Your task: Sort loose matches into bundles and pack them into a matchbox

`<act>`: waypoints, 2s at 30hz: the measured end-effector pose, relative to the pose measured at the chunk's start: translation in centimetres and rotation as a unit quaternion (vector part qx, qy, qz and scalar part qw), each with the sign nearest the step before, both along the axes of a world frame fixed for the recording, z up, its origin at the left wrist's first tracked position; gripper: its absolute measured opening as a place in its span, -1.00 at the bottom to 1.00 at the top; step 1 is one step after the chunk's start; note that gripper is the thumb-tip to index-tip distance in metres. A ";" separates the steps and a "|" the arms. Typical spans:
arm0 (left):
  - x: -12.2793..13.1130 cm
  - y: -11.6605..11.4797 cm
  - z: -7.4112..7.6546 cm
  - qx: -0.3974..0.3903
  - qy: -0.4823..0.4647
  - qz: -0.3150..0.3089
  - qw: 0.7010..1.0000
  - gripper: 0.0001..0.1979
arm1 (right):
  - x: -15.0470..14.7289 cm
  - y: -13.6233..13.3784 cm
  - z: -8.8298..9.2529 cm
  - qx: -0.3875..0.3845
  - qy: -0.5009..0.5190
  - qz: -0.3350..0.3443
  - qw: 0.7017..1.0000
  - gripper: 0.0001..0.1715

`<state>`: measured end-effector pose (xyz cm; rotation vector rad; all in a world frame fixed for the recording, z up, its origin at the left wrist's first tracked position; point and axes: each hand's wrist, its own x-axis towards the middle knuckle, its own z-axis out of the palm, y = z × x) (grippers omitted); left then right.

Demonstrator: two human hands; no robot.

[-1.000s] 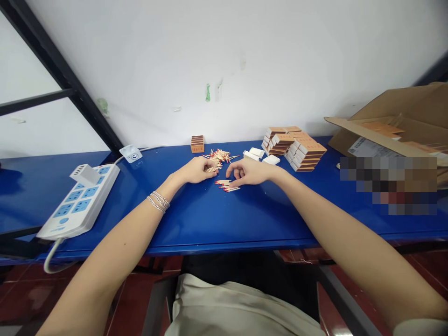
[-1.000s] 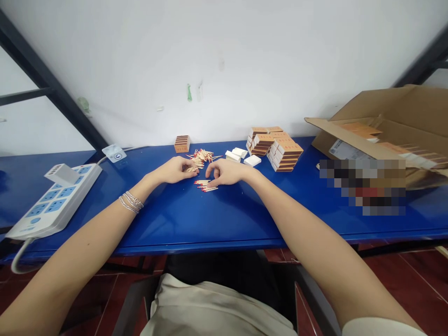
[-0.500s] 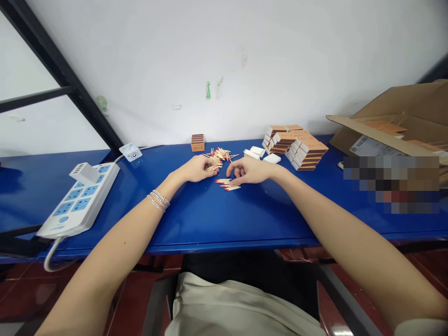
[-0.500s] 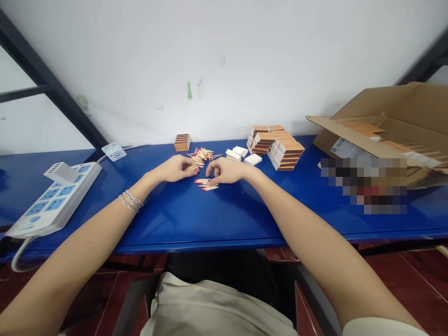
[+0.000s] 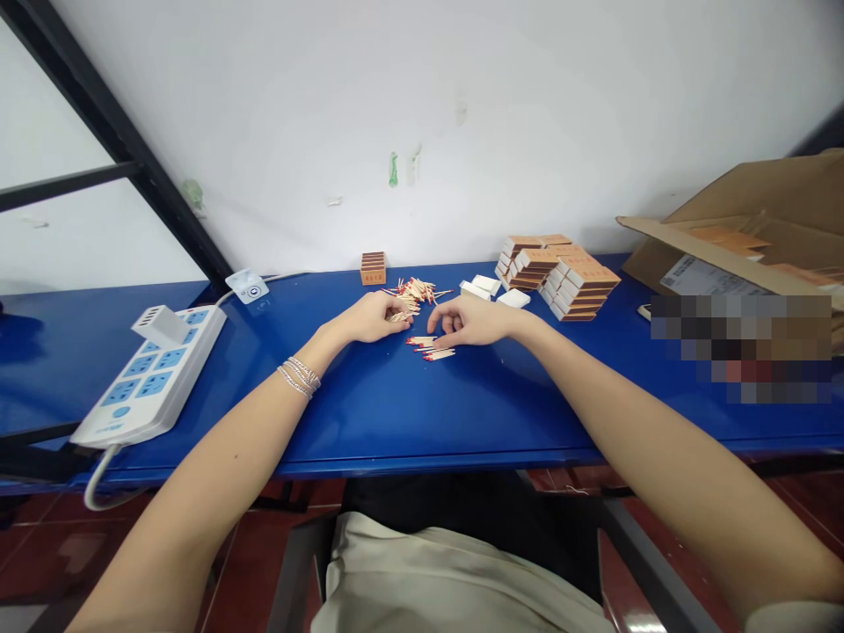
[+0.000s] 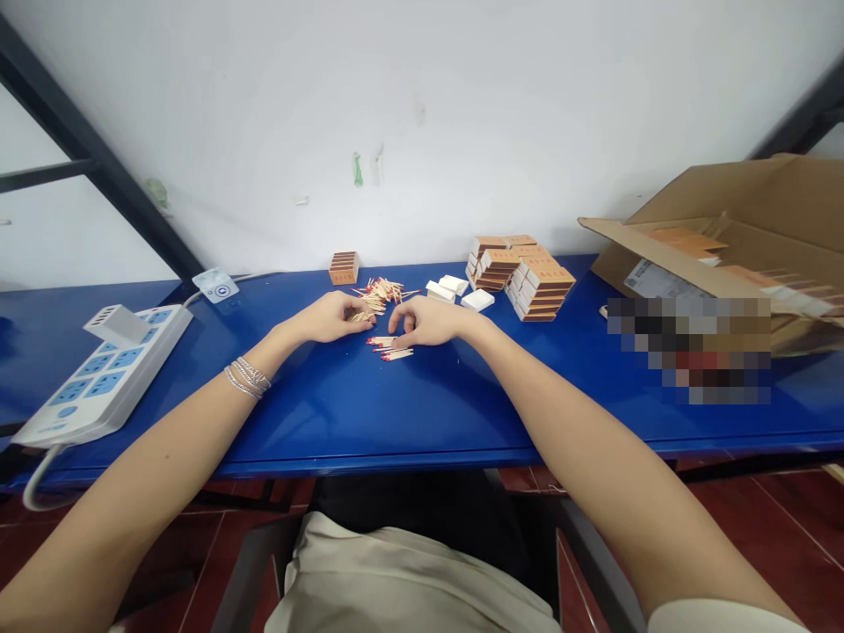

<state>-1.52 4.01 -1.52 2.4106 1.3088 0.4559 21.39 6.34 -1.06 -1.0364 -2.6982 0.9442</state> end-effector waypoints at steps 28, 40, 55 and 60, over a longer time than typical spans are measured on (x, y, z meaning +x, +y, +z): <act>-0.1 0.2 -0.3 -0.002 -0.008 -0.009 1.000 -0.79 | -0.2 0.1 -0.5 0.016 0.014 -0.004 1.000 -0.47; -0.2 0.3 -0.4 0.000 -0.013 -0.011 1.000 -0.79 | -0.1 0.3 -0.5 0.006 0.020 -0.003 1.000 -0.48; -0.2 0.3 -0.4 0.000 -0.008 -0.006 1.000 -0.78 | -0.2 0.4 -0.7 0.021 0.023 0.006 0.999 -0.53; -0.2 0.3 -0.4 -0.001 -0.011 -0.006 1.000 -0.79 | -0.2 0.4 -0.8 0.026 0.023 -0.002 0.999 -0.53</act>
